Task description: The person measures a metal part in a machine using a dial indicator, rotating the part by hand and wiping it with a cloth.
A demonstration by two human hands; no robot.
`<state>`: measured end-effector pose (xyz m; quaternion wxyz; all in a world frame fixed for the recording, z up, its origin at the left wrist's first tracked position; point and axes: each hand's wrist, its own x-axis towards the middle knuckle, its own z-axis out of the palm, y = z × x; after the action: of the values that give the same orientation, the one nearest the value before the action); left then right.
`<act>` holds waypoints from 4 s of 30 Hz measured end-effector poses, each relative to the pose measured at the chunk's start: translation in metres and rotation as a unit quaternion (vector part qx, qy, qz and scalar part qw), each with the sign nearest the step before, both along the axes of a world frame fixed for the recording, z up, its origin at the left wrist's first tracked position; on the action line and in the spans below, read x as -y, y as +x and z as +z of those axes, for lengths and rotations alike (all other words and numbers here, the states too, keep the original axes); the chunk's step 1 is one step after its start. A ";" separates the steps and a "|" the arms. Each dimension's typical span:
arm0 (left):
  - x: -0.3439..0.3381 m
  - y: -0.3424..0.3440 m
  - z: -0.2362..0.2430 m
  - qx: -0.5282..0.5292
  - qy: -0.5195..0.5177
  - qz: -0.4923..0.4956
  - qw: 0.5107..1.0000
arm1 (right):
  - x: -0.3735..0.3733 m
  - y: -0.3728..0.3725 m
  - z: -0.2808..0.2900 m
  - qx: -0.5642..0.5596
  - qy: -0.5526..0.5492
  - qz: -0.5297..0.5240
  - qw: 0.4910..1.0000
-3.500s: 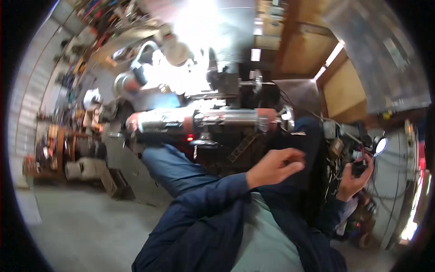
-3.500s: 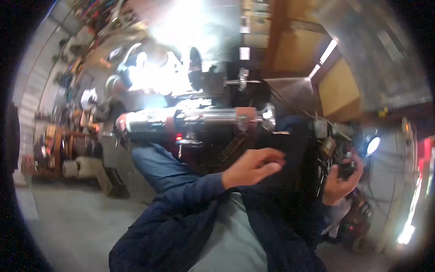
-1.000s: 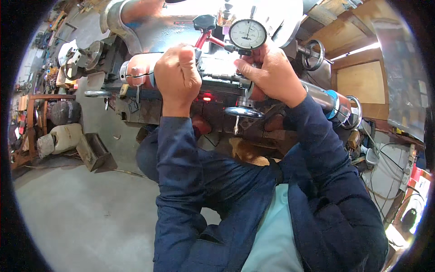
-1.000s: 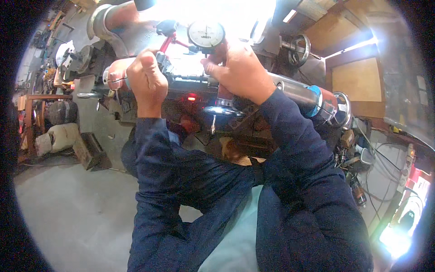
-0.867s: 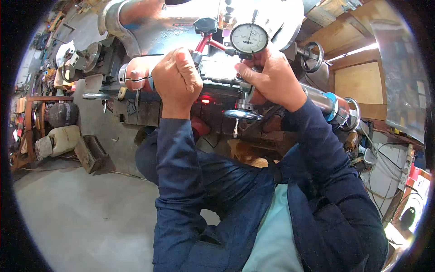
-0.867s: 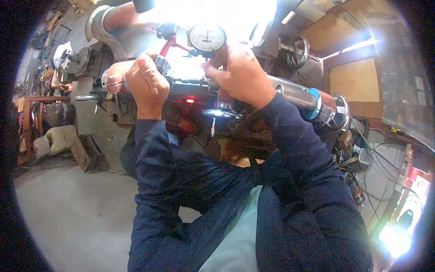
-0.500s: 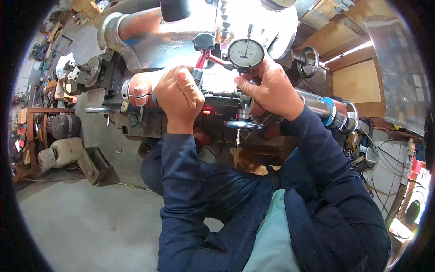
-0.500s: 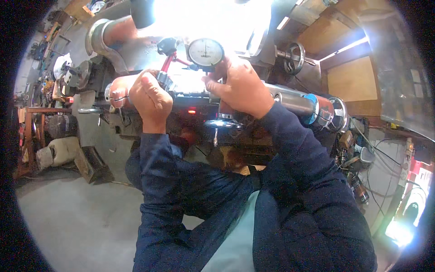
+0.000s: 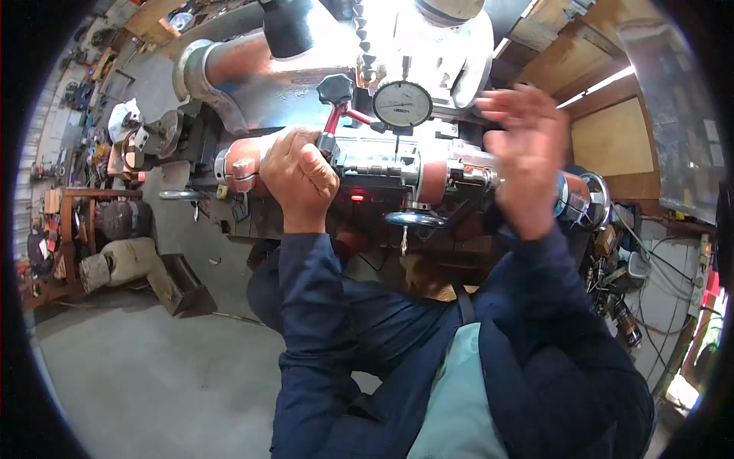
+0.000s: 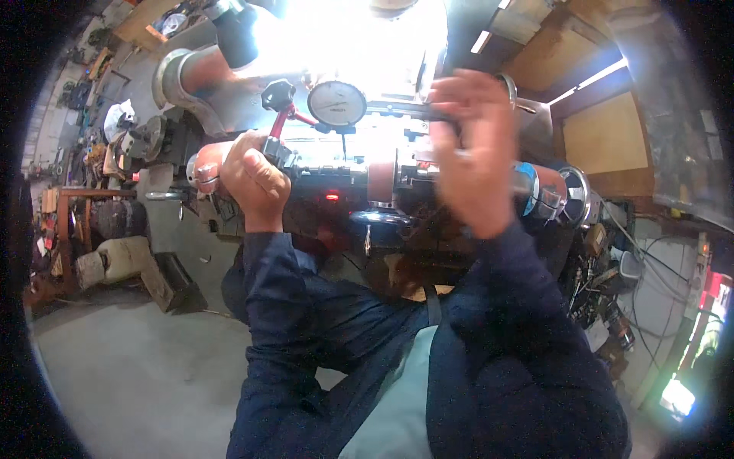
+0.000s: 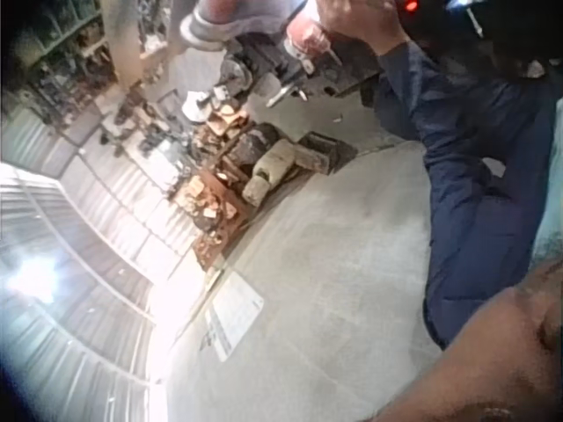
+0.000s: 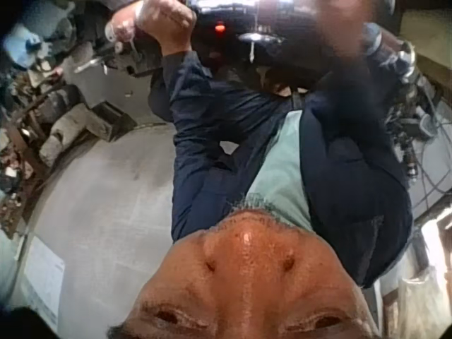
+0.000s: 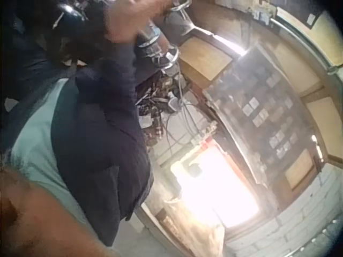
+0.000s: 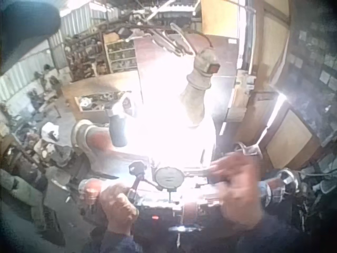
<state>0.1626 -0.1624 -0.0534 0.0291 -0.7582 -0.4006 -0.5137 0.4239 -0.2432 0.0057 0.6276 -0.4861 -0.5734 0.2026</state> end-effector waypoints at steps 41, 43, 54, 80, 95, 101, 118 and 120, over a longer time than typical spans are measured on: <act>-0.038 -0.036 0.006 0.165 -0.132 0.144 0.967 | 0.140 0.283 -0.047 0.302 -0.142 -0.151 0.931; -0.049 -0.078 -0.019 0.268 -0.278 0.093 0.918 | 0.142 0.285 -0.083 0.362 -0.229 -0.152 0.891; -0.045 -0.064 -0.003 0.167 -0.312 0.170 0.920 | 0.152 0.273 -0.098 0.199 -0.154 -0.206 0.946; 0.157 0.161 -0.016 0.315 0.064 0.021 0.947 | 0.351 0.350 -0.008 0.356 -0.438 -0.439 0.699; 0.131 0.117 0.034 0.380 -0.182 -0.325 0.847 | 0.152 0.191 -0.017 0.454 -0.127 -0.232 0.851; 0.107 0.076 0.036 0.455 -0.120 -0.162 0.867 | 0.118 0.199 0.015 0.411 -0.257 -0.172 0.858; 0.091 0.062 0.024 0.418 -0.130 -0.174 0.882 | 0.073 0.278 -0.033 -0.035 -0.348 0.117 0.930; 0.092 0.062 0.023 0.410 -0.141 -0.159 0.887 | 0.070 0.289 -0.040 -0.029 -0.364 0.135 0.921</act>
<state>0.2242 -0.2546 -0.0304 -0.3266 -0.5298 -0.3193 -0.7146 0.7134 -0.3129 -0.0342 0.3904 -0.5931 -0.5019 0.4939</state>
